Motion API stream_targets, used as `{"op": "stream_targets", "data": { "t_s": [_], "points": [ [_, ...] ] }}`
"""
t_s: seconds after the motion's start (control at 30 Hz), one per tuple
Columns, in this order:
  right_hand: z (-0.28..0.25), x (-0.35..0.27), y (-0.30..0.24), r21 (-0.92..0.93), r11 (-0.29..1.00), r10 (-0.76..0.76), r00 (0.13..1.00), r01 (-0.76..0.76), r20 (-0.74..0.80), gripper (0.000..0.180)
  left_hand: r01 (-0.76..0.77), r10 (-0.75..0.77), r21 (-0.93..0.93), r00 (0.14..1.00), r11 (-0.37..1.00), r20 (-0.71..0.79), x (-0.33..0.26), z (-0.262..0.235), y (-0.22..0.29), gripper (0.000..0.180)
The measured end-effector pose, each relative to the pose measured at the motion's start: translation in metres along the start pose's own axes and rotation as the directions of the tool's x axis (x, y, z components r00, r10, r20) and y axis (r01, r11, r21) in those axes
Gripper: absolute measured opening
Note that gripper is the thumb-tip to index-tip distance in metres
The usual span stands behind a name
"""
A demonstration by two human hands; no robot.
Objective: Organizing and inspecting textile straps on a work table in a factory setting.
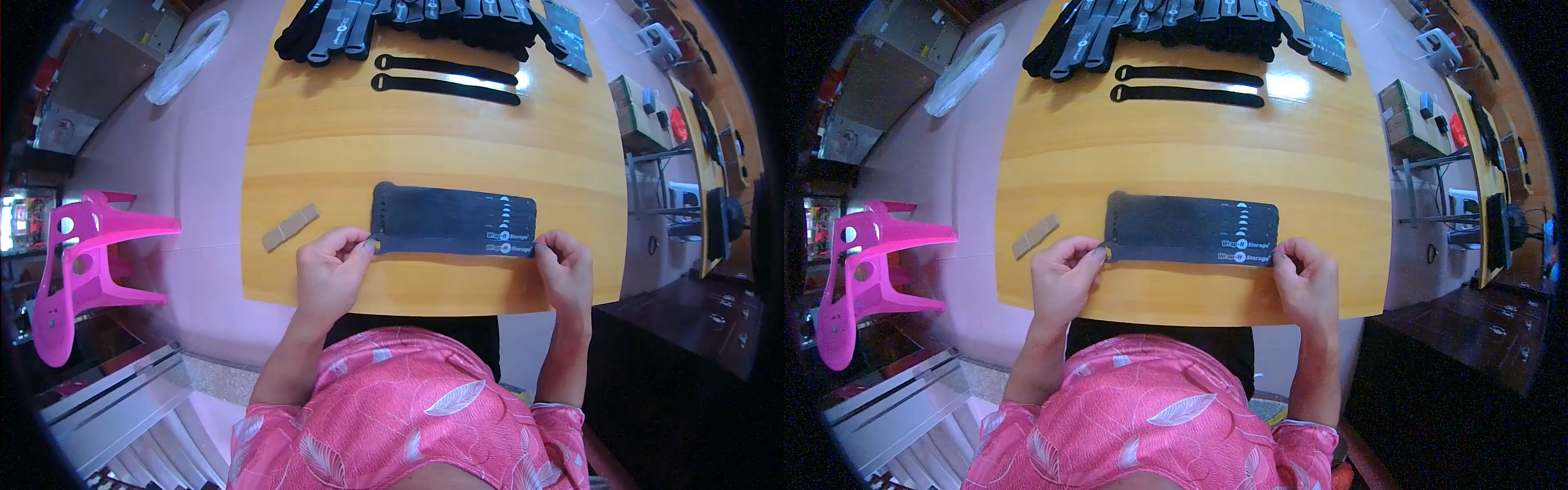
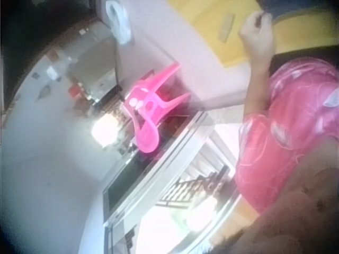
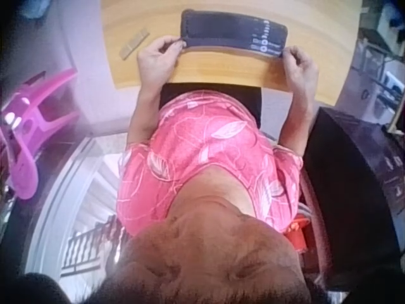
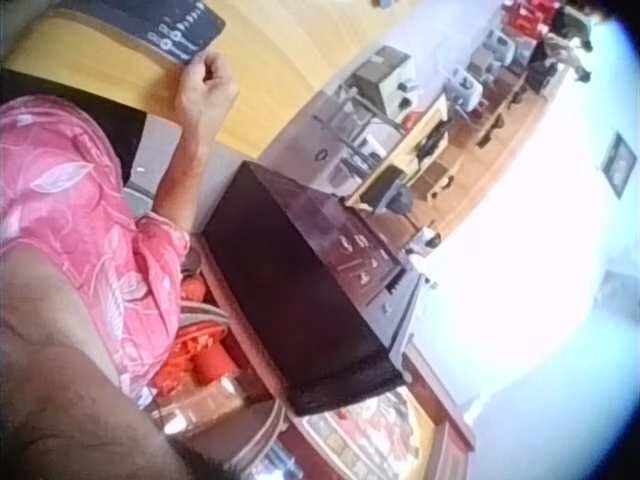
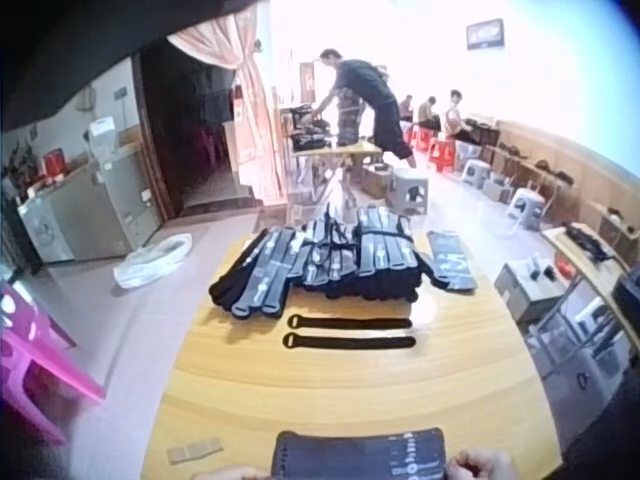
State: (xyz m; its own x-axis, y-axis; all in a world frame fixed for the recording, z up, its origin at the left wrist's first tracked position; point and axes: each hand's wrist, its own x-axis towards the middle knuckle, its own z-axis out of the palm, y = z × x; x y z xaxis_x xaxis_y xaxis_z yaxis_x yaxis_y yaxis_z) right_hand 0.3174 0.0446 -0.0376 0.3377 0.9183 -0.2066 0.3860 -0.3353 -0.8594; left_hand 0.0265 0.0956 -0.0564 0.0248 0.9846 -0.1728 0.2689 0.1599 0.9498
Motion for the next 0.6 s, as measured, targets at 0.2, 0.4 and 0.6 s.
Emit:
{"op": "stream_targets", "data": {
  "t_s": [0.2,0.4,0.6],
  "points": [
    [0.005,0.010,0.001,-0.143,0.989,0.029,0.999,-0.034,-0.035,0.015,0.088,-0.088,-0.007,0.995,0.996,-0.041,0.007,0.007,0.003,0.005],
    [0.002,0.017,-0.002,-0.210,0.976,0.053,0.999,-0.052,0.000,0.015,0.093,-0.091,0.028,0.995,0.995,-0.049,0.010,0.010,0.001,0.004],
    [0.000,0.019,-0.003,-0.193,0.978,0.083,0.996,-0.078,0.019,0.014,0.028,-0.020,0.137,0.998,0.990,-0.058,0.010,0.012,0.003,0.005]
  ]
}}
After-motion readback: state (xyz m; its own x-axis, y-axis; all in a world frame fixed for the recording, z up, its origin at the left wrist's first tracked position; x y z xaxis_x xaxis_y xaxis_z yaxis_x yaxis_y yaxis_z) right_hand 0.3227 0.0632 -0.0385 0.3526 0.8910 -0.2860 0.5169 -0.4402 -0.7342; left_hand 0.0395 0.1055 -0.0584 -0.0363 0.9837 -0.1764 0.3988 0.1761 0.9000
